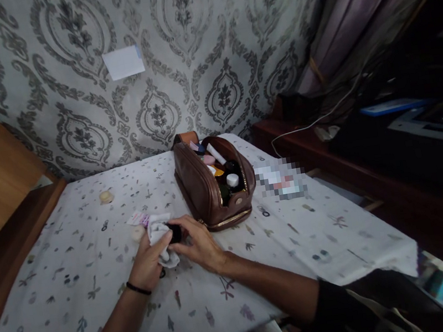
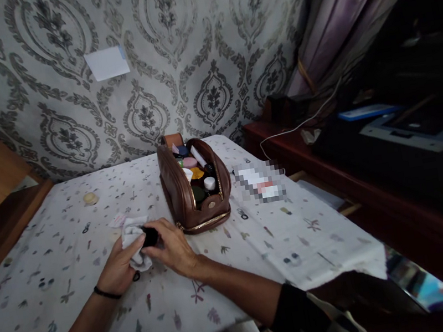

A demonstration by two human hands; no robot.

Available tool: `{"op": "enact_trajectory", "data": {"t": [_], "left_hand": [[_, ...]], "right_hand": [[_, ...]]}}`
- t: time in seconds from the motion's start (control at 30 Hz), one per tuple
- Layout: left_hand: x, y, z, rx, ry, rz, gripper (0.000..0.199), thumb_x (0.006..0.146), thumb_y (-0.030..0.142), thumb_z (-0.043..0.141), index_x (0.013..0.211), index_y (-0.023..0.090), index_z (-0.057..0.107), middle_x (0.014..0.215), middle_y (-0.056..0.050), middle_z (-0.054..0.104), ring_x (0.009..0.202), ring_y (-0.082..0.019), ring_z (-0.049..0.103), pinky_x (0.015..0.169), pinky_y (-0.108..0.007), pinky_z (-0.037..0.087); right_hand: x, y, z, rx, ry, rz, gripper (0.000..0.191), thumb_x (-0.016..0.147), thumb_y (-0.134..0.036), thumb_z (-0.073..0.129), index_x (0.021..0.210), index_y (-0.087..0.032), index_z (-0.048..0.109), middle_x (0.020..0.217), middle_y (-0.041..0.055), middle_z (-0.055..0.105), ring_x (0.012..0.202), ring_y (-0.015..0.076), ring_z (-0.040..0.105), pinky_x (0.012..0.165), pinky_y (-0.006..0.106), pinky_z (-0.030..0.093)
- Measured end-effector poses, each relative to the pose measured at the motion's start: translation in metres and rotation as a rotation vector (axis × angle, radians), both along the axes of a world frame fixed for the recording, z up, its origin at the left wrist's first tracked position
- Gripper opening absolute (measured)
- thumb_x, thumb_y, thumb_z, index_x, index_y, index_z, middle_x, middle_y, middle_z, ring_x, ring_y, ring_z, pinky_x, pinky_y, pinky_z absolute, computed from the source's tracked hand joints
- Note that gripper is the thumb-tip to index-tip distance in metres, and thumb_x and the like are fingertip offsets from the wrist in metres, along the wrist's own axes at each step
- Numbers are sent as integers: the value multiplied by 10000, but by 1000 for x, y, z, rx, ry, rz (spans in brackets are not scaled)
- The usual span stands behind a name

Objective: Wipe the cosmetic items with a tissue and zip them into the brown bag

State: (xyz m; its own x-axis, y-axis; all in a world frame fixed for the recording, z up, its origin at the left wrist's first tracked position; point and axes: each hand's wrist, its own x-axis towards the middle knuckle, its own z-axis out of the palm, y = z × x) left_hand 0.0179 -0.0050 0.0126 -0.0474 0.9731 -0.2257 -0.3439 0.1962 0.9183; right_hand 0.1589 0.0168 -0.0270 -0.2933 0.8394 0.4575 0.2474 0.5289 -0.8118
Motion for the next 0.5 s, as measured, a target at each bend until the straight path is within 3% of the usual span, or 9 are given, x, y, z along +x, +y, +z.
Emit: {"op": "enact_trajectory", "data": {"t": [0.27, 0.5], "left_hand": [[4, -2, 0, 56, 35, -28, 569, 548, 386, 885, 1036, 177, 678, 1003, -62, 734, 994, -237, 672, 864, -315, 510], [5, 1, -7, 19, 15, 90, 533, 596, 512, 825, 974, 165, 683, 935, -67, 750, 993, -264, 679, 850, -344, 516]], "right_hand": [[0, -2, 0, 24, -15, 24, 540, 775, -151, 687, 1288, -229, 539, 1208, 80, 637, 1109, 207, 610, 955, 360, 484], [-2, -2, -2, 3, -62, 18, 592, 729, -170, 752, 1278, -222, 536, 1210, 86, 638, 1110, 228, 613, 949, 373, 491]]}}
